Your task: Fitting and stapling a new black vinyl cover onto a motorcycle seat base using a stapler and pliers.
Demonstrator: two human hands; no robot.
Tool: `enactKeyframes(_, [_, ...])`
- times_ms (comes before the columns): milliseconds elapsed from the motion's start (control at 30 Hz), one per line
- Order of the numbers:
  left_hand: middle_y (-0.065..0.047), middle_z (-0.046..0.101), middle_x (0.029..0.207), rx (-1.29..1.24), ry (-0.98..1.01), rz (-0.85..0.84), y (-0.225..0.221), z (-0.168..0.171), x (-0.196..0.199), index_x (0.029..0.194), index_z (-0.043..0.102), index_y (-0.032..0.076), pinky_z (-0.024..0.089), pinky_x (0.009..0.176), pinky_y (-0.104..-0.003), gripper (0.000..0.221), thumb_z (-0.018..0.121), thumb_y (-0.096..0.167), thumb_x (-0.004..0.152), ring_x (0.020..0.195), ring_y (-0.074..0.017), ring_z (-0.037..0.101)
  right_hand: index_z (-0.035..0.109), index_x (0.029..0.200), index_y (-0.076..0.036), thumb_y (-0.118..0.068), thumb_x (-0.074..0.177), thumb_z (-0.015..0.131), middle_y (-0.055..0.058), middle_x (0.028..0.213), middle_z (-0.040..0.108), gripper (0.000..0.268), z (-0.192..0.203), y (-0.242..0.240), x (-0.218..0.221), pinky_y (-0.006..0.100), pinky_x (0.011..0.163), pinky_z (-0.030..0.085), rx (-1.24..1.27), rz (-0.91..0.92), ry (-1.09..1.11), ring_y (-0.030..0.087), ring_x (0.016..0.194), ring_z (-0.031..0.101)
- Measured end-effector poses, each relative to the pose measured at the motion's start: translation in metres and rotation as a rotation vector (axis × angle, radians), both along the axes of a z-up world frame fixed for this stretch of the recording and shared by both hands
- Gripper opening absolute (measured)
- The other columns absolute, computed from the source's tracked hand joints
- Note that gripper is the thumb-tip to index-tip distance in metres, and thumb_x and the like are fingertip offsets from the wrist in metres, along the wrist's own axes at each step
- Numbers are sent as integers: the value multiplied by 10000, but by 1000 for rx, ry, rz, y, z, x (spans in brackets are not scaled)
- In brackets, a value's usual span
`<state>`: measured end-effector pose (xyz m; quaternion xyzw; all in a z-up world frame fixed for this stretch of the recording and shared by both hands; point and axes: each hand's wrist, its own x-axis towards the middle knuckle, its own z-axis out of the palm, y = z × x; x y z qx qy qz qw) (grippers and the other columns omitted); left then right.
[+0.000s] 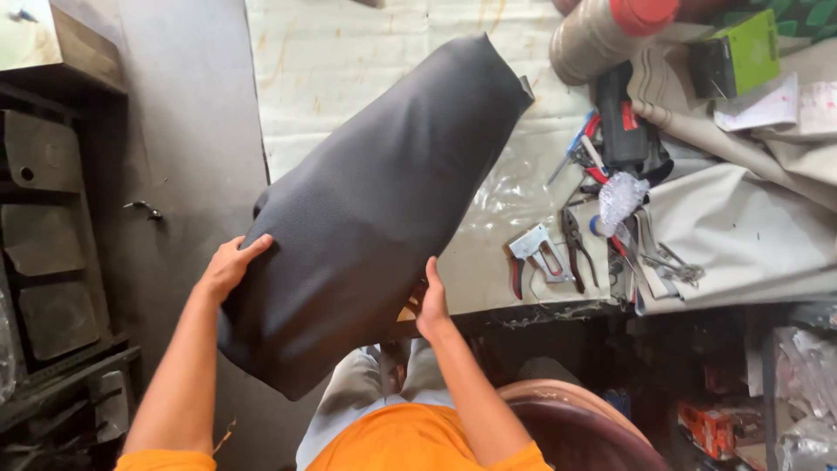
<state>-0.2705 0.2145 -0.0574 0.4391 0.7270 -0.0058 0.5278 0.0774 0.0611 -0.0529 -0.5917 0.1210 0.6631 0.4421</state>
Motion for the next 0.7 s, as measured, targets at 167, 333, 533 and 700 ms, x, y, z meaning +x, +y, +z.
enactKeyframes(167, [-387,631,1217,315,183,41,-82,17,52,1223,612,-154,471,1003,-494,997,712,737,786,1205,-475,604,563,1397,-22,-584,918,586,100,1389,620,739,6,45,33,414,1117,415,181,-219,-114,269,1295,563])
enactKeyframes(333, [-245,754,919,295,28,292,-238,10,180,1094,620,-77,564,745,-462,686,671,592,954,824,-382,678,693,1222,29,-501,969,634,135,1209,687,591,12,115,158,357,1011,466,344,366,-602,214,1111,608])
enactKeyframes(533, [-211,477,1552,-85,-1008,-250,-226,117,273,1600,417,31,396,1180,-494,813,683,461,963,1426,-370,476,701,1243,46,-611,856,650,241,1219,716,764,94,264,172,458,960,513,212,1571,-489,375,1127,669])
enactKeyframes(700, [-71,646,1302,1150,-17,-578,-148,168,236,1111,725,182,336,1093,-609,501,853,408,682,1338,-365,522,589,1387,-37,-626,687,803,212,1399,596,940,20,301,181,443,1091,421,306,1946,-793,349,1298,560])
